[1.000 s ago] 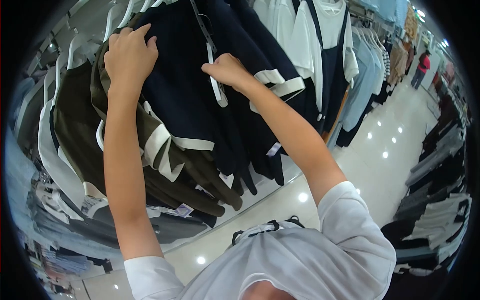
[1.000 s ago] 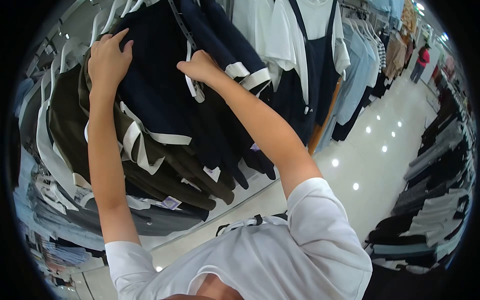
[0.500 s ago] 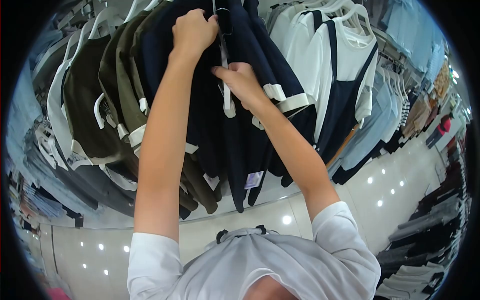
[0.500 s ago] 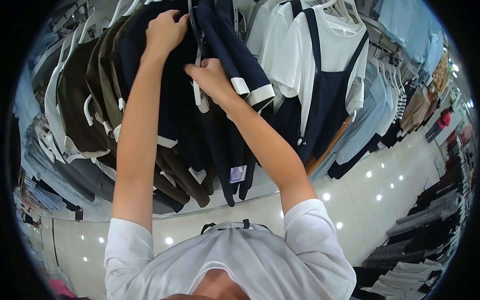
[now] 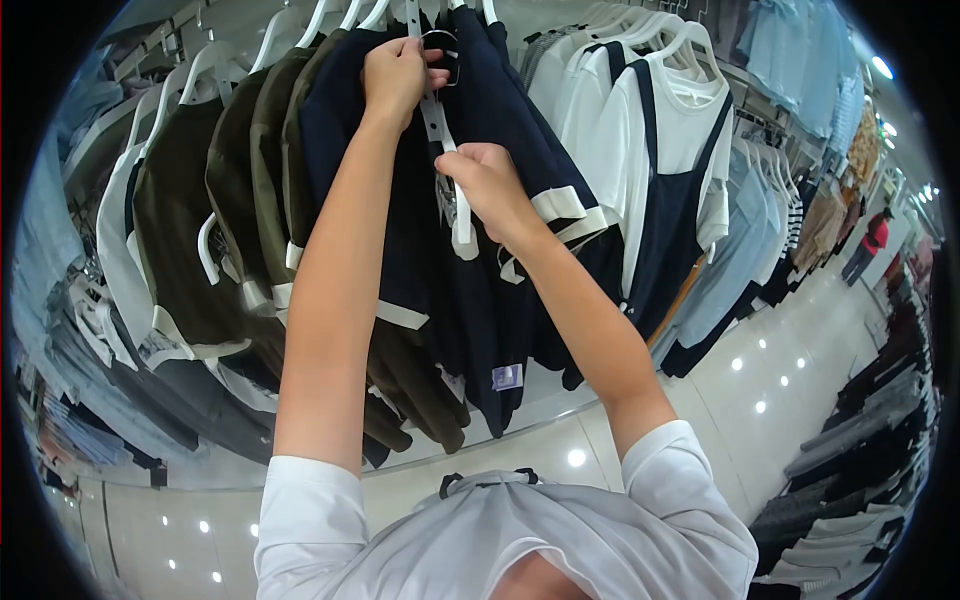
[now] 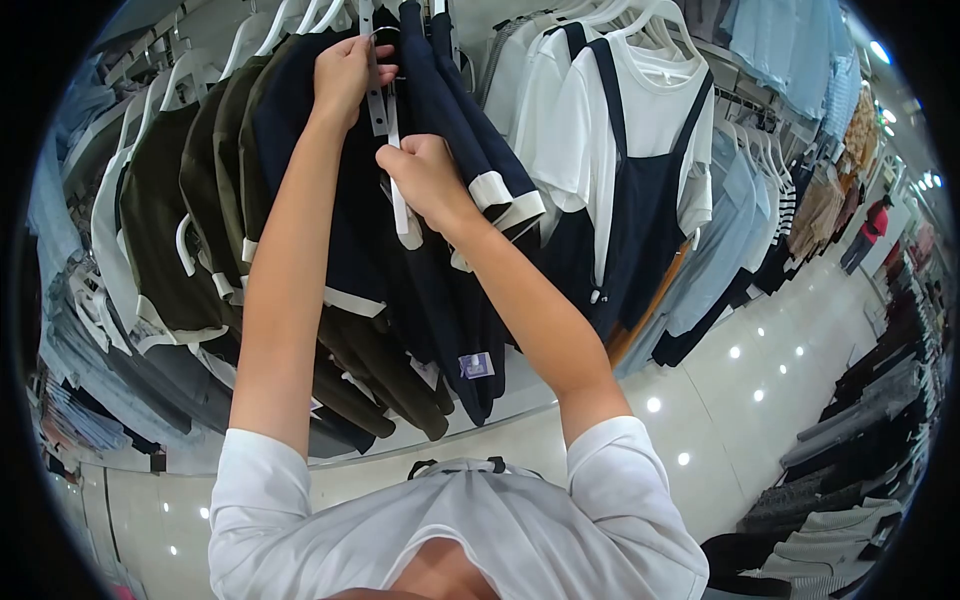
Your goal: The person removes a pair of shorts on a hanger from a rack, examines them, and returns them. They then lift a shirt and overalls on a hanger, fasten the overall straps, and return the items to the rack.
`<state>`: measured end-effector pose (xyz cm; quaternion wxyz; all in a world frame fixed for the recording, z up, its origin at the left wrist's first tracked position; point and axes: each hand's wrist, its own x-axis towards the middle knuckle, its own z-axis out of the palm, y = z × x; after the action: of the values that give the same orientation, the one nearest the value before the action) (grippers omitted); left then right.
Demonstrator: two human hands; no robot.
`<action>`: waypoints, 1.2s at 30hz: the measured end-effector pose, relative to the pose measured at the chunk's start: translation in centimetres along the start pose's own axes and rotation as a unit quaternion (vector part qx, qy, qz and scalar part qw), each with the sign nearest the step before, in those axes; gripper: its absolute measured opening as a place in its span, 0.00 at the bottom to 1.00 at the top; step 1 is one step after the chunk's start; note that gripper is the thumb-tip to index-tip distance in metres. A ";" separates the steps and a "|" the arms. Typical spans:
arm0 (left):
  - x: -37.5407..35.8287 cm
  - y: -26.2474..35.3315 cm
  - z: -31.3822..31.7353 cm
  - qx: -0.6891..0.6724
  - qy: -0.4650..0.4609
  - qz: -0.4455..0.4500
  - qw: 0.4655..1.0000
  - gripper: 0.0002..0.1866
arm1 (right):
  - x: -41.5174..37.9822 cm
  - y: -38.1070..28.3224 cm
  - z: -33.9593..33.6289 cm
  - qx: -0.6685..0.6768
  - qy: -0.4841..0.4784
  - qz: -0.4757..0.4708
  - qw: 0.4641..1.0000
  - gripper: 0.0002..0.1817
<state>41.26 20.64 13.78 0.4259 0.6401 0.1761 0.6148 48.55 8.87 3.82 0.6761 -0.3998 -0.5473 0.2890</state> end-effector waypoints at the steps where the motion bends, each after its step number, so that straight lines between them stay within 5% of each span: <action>1: 0.0 -0.1 -0.1 0.004 -0.005 0.005 1.000 0.16 | -0.1 -0.4 0.2 0.004 -0.002 -0.004 1.000 0.15; 13: -0.2 -0.9 -1.5 0.096 -0.002 0.009 0.995 0.14 | -1.9 -2.5 -1.0 -0.049 0.002 0.009 0.999 0.12; 17: 1.5 -3.6 -3.3 0.339 0.001 0.135 0.931 0.14 | -5.2 -5.1 -2.5 -0.037 -0.014 0.041 0.998 0.11; 21: 1.9 -8.0 -4.4 0.254 0.016 0.184 0.949 0.12 | -7.6 -7.4 -6.0 -0.107 -0.053 0.038 0.992 0.11; 24: 1.1 -9.1 -5.3 0.203 -0.063 0.144 0.967 0.19 | -9.6 -10.5 -8.7 -0.164 -0.071 0.054 0.982 0.13; 25: 0.7 -8.1 -5.1 0.186 -0.072 0.035 0.979 0.25 | -10.2 -11.0 -9.4 -0.165 -0.068 0.042 0.983 0.14; 28: -2.0 -8.0 -3.5 0.118 -0.041 0.106 0.986 0.21 | -10.7 -13.1 -13.9 -0.167 -0.136 0.070 0.974 0.13; 32: -6.3 -9.5 -2.7 -0.064 -0.118 -0.091 0.987 0.30 | -10.7 -14.0 -18.2 -0.175 -0.139 0.011 0.975 0.20; 33: -8.4 -10.4 -1.9 -0.072 -0.096 -0.074 0.990 0.28 | -10.3 -13.9 -19.9 -0.142 -0.174 0.012 0.974 0.20; 36: -14.9 -11.6 -1.0 -0.077 -0.066 -0.200 0.974 0.46 | -9.3 -13.5 -23.1 -0.058 -0.259 0.022 0.964 0.21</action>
<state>41.09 16.52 -4.66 0.5991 0.5961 0.2245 0.4851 68.21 -10.95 8.74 0.4803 -0.3615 -0.7106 0.3657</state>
